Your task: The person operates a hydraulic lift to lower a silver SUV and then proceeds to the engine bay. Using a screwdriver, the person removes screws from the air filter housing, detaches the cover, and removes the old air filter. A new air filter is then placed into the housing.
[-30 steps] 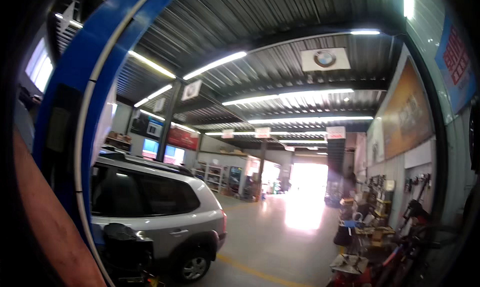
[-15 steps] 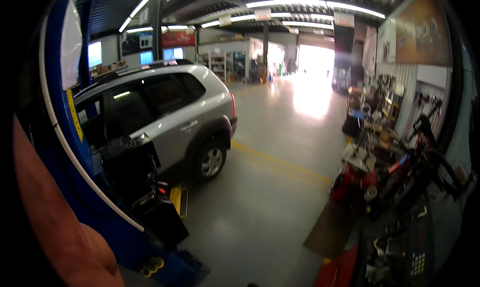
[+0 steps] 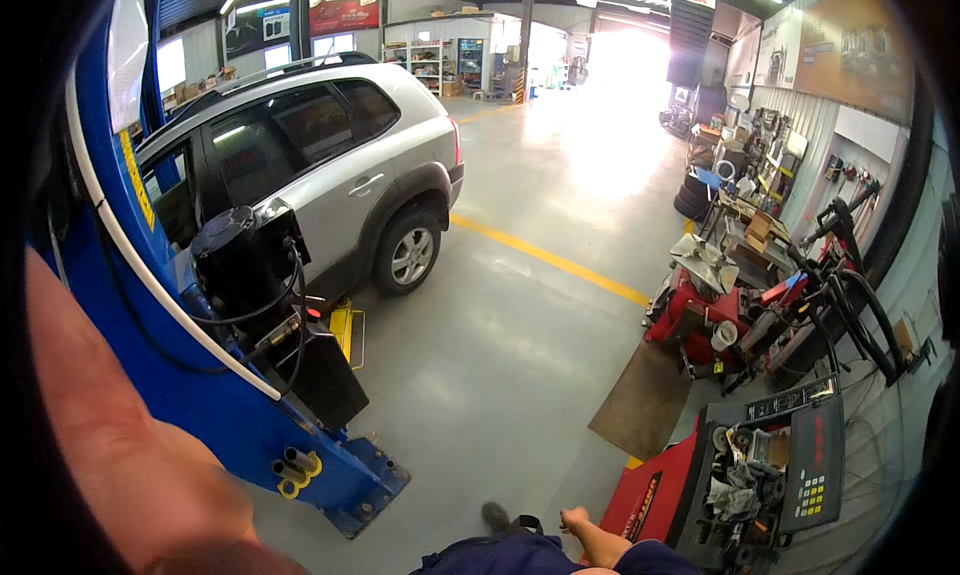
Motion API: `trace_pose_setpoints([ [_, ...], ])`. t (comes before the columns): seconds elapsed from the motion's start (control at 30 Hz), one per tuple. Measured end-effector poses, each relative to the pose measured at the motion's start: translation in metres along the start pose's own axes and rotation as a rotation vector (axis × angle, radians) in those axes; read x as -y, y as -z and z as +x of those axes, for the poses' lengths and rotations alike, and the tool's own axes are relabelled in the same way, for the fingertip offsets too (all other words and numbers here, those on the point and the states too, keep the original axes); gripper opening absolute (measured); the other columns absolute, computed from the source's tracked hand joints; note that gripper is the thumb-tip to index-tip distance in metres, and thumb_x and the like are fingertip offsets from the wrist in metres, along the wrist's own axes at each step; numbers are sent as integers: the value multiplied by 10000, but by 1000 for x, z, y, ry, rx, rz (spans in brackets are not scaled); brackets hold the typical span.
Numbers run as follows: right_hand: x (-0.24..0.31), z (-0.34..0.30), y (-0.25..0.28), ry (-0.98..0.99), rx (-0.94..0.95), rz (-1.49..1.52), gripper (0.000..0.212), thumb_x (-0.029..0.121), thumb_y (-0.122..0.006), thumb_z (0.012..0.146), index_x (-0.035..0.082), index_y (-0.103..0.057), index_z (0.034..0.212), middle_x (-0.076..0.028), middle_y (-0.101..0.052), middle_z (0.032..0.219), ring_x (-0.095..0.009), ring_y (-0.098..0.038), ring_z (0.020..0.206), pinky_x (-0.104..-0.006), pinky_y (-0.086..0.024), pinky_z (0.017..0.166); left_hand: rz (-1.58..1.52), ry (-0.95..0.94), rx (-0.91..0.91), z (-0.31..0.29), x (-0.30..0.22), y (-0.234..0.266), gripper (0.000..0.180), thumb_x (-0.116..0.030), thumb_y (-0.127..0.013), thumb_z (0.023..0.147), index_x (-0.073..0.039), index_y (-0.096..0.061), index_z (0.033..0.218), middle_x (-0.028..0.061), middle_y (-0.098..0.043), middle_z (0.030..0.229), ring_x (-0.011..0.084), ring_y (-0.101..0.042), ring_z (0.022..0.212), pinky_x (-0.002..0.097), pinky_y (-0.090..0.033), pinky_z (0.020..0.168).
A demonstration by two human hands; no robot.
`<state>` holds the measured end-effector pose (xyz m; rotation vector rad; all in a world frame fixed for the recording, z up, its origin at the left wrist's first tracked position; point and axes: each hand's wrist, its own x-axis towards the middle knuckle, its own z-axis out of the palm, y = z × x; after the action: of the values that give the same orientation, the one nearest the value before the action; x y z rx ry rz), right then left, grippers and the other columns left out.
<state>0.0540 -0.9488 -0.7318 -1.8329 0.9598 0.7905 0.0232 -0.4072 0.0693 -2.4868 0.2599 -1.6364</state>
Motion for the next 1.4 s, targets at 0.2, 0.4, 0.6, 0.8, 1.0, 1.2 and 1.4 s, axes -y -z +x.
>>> trace_pose_setpoints([
  [0.2,7,16,14,170,29,144,416,268,-651,977,-68,-621,1219,-203,-715,1131,-322,-745,887,-431,-639,719,-728,289,115,-112,-91,-91,918,-631,-663,890,-59,-397,1557,189,-396,1600,352,-408,1464,514,-291,1220],
  [0.4,205,-155,-90,459,855,501,688,551,-432,1073,23,-436,1514,-219,-586,1417,-326,-607,1267,-460,-512,1052,-1078,503,652,-331,-222,-214,888,-337,-724,907,11,-283,1594,236,-322,1639,390,-260,1544,504,-180,1260],
  [0.6,250,-221,-154,694,1366,787,945,793,-261,972,110,-269,1625,-195,-361,1625,-421,-389,1454,-595,-320,1182,-890,191,783,-356,-300,-227,850,-496,-618,953,-4,-330,1584,221,-290,1661,396,-234,1555,525,-159,1261],
  [0.8,276,-307,-145,490,1498,887,916,752,-228,1009,77,-254,1628,-169,-325,1657,-365,-342,1501,-537,-280,1225,-944,335,674,-352,-239,-218,847,-659,-411,1005,-65,-336,1603,204,-263,1678,406,-208,1563,558,-94,1262],
  [1.0,296,-345,-108,536,1303,783,896,716,-175,1039,51,-215,1639,-130,-256,1696,-302,-261,1556,-477,-199,1272,-817,554,568,-376,-227,-249,818,-648,-314,1048,-56,-302,1613,173,-253,1688,358,-242,1558,521,-153,1263],
  [1.2,309,-402,-81,1529,915,426,852,617,-379,1040,47,-196,1647,-151,-206,1712,-316,-174,1586,-495,-114,1283,-1501,1466,532,-442,-218,-266,927,-744,-199,1023,-61,-175,1649,157,-237,1698,318,-226,1569,468,-152,1273],
  [1.4,284,-355,-121,1959,261,-546,778,496,-541,1007,128,-277,1639,-136,-237,1703,-395,-184,1573,-625,-114,1248,-2439,1633,231,-394,-257,-242,943,-775,-267,999,-92,-206,1646,125,-235,1699,324,-243,1557,561,-194,1248],
])
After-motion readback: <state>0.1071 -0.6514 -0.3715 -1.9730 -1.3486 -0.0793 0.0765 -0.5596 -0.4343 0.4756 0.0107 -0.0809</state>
